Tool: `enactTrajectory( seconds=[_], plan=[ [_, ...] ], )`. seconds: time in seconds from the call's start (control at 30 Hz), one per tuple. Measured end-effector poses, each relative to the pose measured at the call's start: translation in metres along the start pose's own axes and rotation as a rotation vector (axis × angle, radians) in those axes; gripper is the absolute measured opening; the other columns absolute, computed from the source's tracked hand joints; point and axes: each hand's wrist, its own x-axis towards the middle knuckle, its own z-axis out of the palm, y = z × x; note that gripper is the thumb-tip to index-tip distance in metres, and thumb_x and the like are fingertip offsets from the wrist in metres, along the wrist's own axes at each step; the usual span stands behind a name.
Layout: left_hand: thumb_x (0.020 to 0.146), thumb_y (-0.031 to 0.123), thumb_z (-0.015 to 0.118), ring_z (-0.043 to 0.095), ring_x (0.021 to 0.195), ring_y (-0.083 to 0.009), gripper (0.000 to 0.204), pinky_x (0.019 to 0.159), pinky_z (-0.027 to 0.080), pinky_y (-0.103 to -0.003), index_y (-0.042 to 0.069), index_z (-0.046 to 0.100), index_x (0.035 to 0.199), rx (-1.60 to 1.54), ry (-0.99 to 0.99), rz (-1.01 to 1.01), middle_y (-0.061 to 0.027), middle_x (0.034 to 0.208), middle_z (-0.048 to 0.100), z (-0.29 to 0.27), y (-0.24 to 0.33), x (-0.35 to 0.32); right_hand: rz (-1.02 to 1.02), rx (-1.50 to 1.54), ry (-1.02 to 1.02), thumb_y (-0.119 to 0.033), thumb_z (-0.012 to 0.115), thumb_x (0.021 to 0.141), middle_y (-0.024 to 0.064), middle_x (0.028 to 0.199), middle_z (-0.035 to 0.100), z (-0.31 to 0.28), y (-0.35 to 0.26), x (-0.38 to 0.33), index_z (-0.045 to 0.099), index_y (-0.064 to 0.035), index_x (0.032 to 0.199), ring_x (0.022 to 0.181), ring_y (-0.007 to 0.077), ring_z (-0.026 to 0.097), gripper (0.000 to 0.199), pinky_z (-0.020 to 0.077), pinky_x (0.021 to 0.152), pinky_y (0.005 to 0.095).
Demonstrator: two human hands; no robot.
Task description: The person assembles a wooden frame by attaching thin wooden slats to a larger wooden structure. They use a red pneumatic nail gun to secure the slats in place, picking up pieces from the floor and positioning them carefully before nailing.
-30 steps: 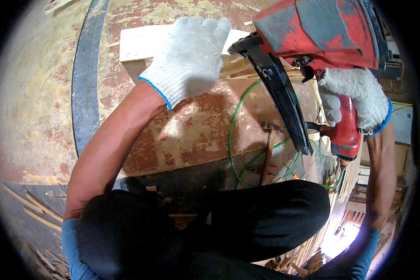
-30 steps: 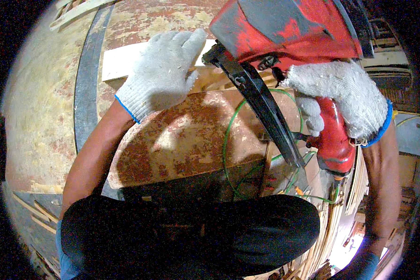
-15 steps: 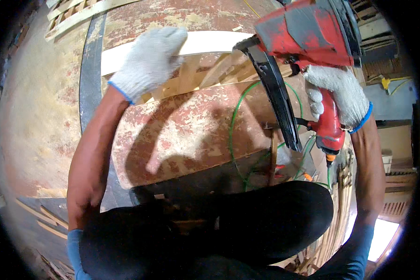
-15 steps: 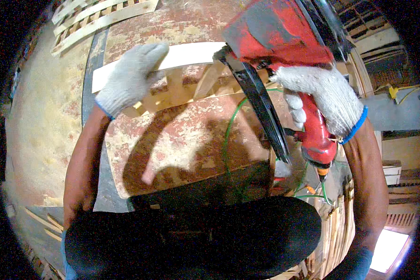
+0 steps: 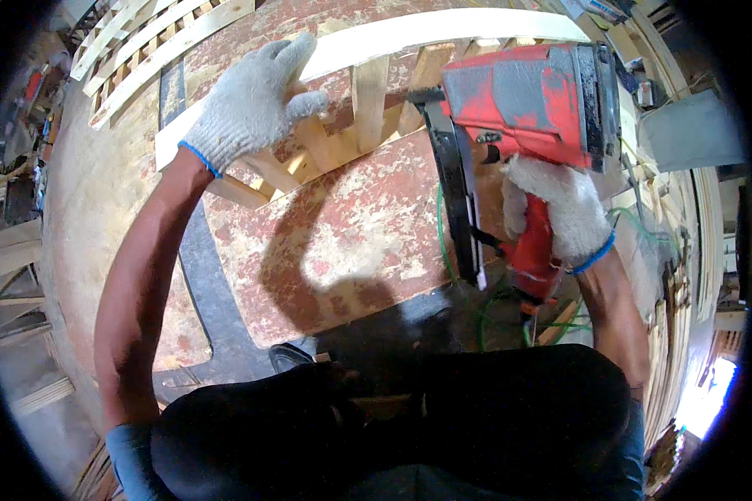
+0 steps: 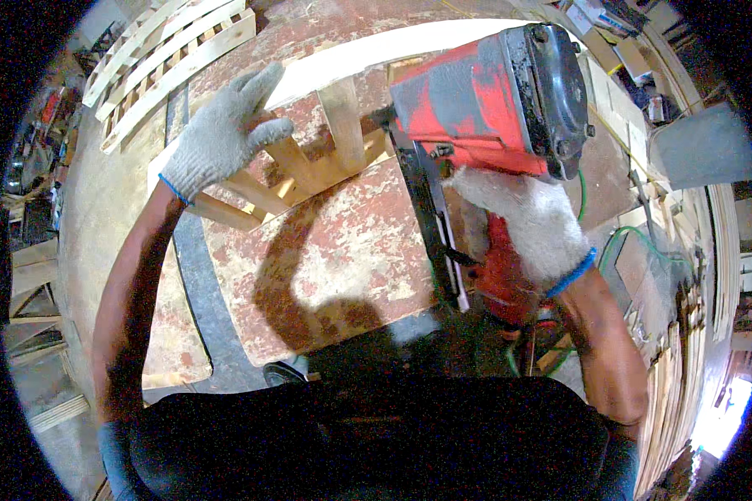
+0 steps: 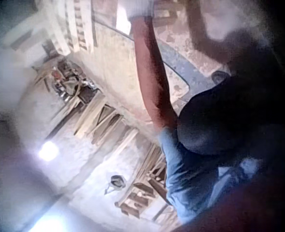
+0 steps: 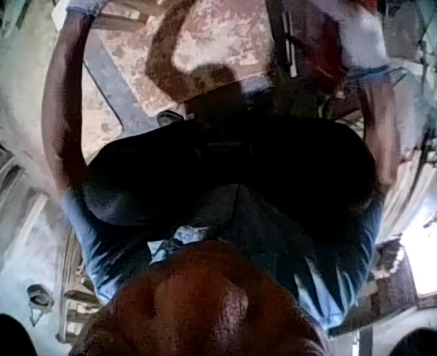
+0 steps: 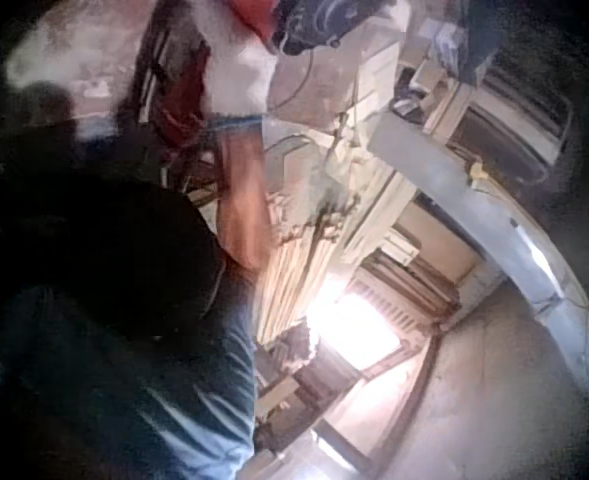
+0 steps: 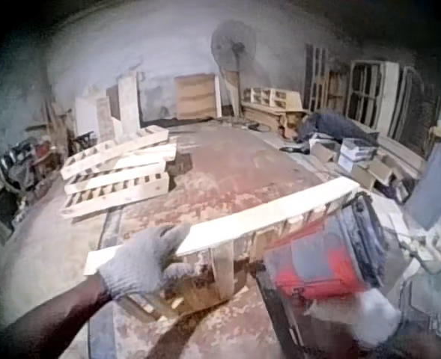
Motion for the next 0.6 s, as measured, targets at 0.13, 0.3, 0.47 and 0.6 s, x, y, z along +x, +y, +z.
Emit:
enactTrajectory(
  seconds=[0.13,0.3,0.47,0.6],
  plan=[
    [0.092,0.057,0.065,0.053,0.131,-0.0419,0.08,0.109,0.044,-0.045,0.004,0.046,0.148,-0.043,-0.084,-0.061,-0.0238,0.144,0.052,0.0,0.009,0.019,0.069,0.287,0.065,-0.027,0.067,0.093,0.0065,0.062,0.058,0.022,0.011,0.013,0.063,-0.0041,0.085,0.051,0.0177,0.056,0.024,0.0443,0.049,0.0322],
    [0.095,0.054,0.063,0.056,0.124,-0.0434,0.078,0.106,0.046,-0.047,0.003,0.042,0.15,0.068,-0.044,0.01,-0.0251,0.137,0.055,0.014,0.018,0.03,0.143,0.295,-0.044,-0.027,0.064,0.095,0.0048,0.064,0.057,0.034,0.013,0.023,0.062,-0.0047,0.087,0.052,0.0162,0.055,0.024,0.0443,0.05,0.0306],
    [0.095,0.053,0.062,0.053,0.127,-0.0436,0.08,0.107,0.045,-0.047,0.002,0.039,0.152,0.06,-0.09,0.025,-0.0268,0.139,0.054,0.017,0.01,0.032,0.206,0.311,0.026,-0.03,0.063,0.093,0.0024,0.058,0.056,0.035,0.016,0.026,0.06,-0.0098,0.077,0.048,0.0166,0.055,0.026,0.045,0.048,0.0325],
    [0.096,0.054,0.061,0.052,0.131,-0.0429,0.081,0.109,0.043,-0.046,0.002,0.038,0.153,0.034,-0.064,0.032,-0.0265,0.143,0.052,0.014,0.014,0.031,0.135,0.23,-0.087,-0.021,0.06,0.094,0.0045,0.058,0.055,0.032,0.016,0.027,0.058,-0.0068,0.077,0.052,0.0151,0.055,0.022,0.0442,0.049,0.0307]
  ],
)
